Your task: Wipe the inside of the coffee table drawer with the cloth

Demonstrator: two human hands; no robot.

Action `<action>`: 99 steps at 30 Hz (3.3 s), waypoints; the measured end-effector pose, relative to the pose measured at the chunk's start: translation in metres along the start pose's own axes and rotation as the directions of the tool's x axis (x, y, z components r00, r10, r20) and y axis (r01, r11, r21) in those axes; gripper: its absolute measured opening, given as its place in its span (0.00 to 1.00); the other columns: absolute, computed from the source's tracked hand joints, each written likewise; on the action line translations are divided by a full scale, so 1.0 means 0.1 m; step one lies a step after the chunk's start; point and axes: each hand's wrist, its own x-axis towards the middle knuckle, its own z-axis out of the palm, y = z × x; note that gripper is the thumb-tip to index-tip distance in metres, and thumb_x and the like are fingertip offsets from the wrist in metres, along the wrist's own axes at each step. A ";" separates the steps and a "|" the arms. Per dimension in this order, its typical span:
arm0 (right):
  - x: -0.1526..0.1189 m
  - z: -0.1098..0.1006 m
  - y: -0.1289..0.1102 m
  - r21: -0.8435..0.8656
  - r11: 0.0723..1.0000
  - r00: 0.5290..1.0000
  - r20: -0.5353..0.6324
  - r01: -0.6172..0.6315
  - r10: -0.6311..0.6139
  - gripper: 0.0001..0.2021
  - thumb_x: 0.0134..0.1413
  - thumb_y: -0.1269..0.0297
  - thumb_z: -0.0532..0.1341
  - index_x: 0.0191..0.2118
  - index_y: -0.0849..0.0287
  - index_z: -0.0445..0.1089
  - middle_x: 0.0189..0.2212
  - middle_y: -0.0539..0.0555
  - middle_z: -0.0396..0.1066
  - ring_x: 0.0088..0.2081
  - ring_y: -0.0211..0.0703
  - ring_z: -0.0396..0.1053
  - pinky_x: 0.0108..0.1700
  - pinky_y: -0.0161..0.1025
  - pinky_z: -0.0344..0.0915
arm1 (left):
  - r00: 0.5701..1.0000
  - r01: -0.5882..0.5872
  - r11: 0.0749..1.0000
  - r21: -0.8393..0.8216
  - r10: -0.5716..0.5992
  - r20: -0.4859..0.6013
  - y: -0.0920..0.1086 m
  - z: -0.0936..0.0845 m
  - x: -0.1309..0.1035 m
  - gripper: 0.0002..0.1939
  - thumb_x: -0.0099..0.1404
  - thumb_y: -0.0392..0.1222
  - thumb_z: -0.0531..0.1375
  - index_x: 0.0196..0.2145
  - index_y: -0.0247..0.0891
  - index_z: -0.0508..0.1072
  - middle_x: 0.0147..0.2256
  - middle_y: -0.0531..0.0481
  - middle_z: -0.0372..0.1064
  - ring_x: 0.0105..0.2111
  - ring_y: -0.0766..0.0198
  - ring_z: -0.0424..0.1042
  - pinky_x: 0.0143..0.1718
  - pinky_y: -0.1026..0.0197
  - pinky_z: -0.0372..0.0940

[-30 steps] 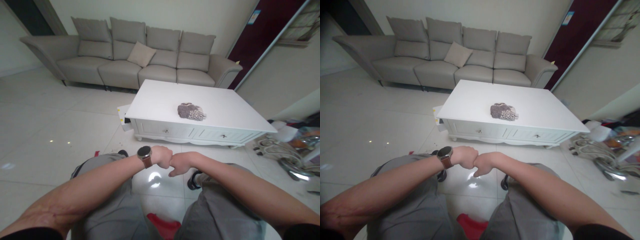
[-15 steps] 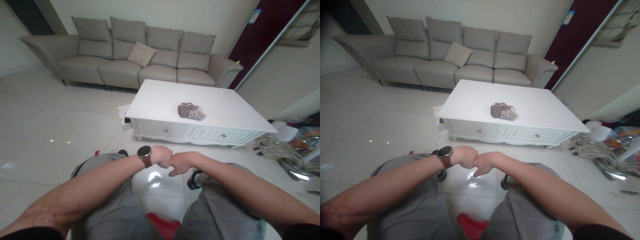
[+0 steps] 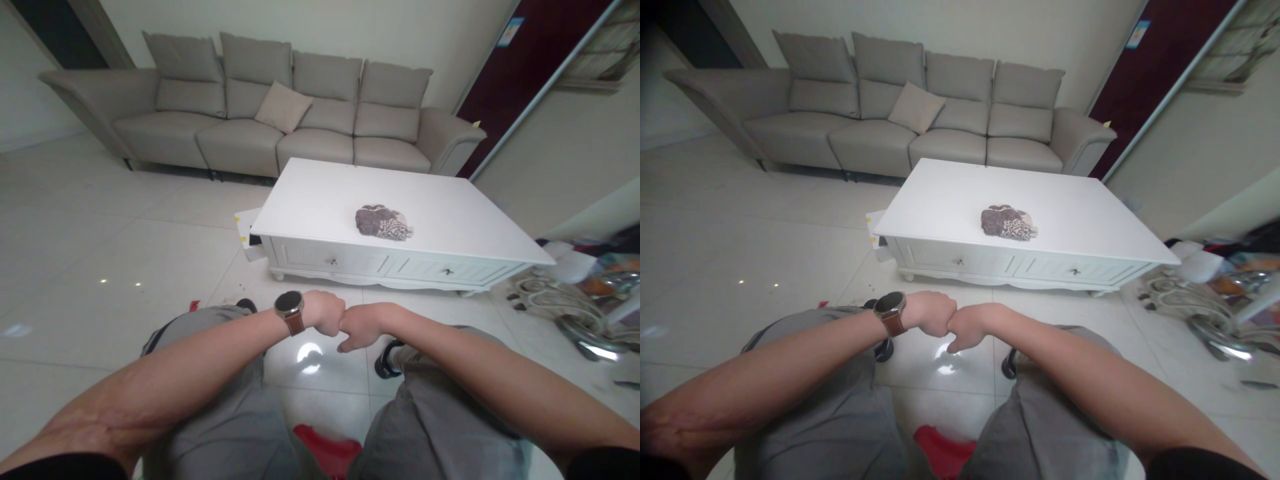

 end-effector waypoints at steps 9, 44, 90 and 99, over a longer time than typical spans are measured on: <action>0.01 0.02 0.01 0.028 1.000 0.999 -0.039 0.006 -0.005 0.26 0.59 0.57 0.66 0.58 0.66 0.73 0.53 0.66 0.76 0.52 0.58 0.74 0.54 0.45 0.66 | 1.000 0.007 1.000 -0.008 -0.007 0.004 0.01 0.00 0.00 0.18 0.60 0.41 0.61 0.46 0.30 0.79 0.41 0.29 0.80 0.43 0.41 0.80 0.38 0.51 0.74; -0.01 -0.01 -0.02 0.010 1.000 1.000 -0.012 -0.005 0.005 0.26 0.61 0.54 0.64 0.59 0.67 0.72 0.53 0.66 0.75 0.52 0.57 0.74 0.53 0.44 0.67 | 1.000 -0.006 1.000 -0.009 0.006 -0.002 0.00 0.01 0.00 0.19 0.59 0.42 0.61 0.45 0.31 0.79 0.41 0.30 0.80 0.42 0.42 0.80 0.37 0.52 0.74; -0.01 -0.01 -0.06 0.006 1.000 1.000 0.013 -0.022 0.022 0.27 0.61 0.53 0.64 0.60 0.67 0.71 0.54 0.67 0.74 0.54 0.59 0.73 0.55 0.46 0.66 | 1.000 0.009 1.000 -0.009 -0.009 0.003 0.01 0.03 -0.02 0.20 0.58 0.42 0.62 0.47 0.31 0.79 0.42 0.30 0.80 0.43 0.42 0.80 0.39 0.52 0.75; 0.00 0.01 -0.04 0.009 1.000 1.000 0.015 -0.020 0.020 0.28 0.62 0.53 0.64 0.60 0.68 0.71 0.54 0.67 0.74 0.53 0.59 0.74 0.54 0.45 0.66 | 1.000 0.002 1.000 0.001 -0.002 0.014 0.02 0.03 -0.01 0.19 0.59 0.42 0.60 0.46 0.31 0.79 0.43 0.29 0.80 0.44 0.41 0.80 0.39 0.51 0.75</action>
